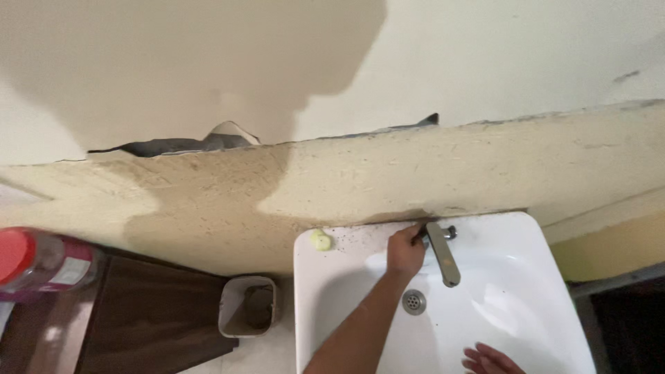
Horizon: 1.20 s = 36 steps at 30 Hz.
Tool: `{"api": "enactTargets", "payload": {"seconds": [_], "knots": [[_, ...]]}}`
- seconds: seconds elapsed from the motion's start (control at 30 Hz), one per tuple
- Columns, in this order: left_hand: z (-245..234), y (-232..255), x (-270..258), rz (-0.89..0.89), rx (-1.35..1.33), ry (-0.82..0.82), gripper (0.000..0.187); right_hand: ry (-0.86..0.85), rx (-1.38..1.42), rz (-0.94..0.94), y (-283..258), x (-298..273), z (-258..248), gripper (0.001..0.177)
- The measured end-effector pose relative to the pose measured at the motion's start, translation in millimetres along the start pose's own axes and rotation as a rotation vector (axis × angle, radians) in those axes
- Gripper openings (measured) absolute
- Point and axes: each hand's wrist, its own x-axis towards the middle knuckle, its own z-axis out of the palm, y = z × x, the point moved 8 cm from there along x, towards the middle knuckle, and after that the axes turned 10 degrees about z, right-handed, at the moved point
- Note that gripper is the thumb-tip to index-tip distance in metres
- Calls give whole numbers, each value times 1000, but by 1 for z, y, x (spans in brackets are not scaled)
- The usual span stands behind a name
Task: The person scrubs a white pedestal sink with a dark sponge, focusing on the faucet, basin, and rim. They repeatedly wipe the same areas, occasionally rinsing the sponge under running water before continuing to scrub.
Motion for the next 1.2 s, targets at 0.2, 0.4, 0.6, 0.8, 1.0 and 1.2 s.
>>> {"api": "enactTargets", "payload": {"seconds": [0.2, 0.4, 0.6, 0.8, 1.0, 1.2], "knots": [[-7, 12, 4, 268, -213, 132, 40, -126, 186, -374, -71, -74, 56, 37], [-10, -1, -4, 149, -75, 55, 38, 279, -589, -1060, -178, -200, 162, 32], [-12, 19, -5, 84, -99, 16, 42, 409, -1070, -1002, -209, -230, 203, 32], [-26, 61, -18, 329, -140, 92, 37, 383, -1053, -964, -211, -225, 203, 35], [-21, 98, -22, 581, 229, -56, 36, 372, -1052, -1008, -207, -222, 198, 34], [-18, 107, -25, 645, 260, -215, 36, 334, -904, -1159, -206, -226, 196, 31]]}}
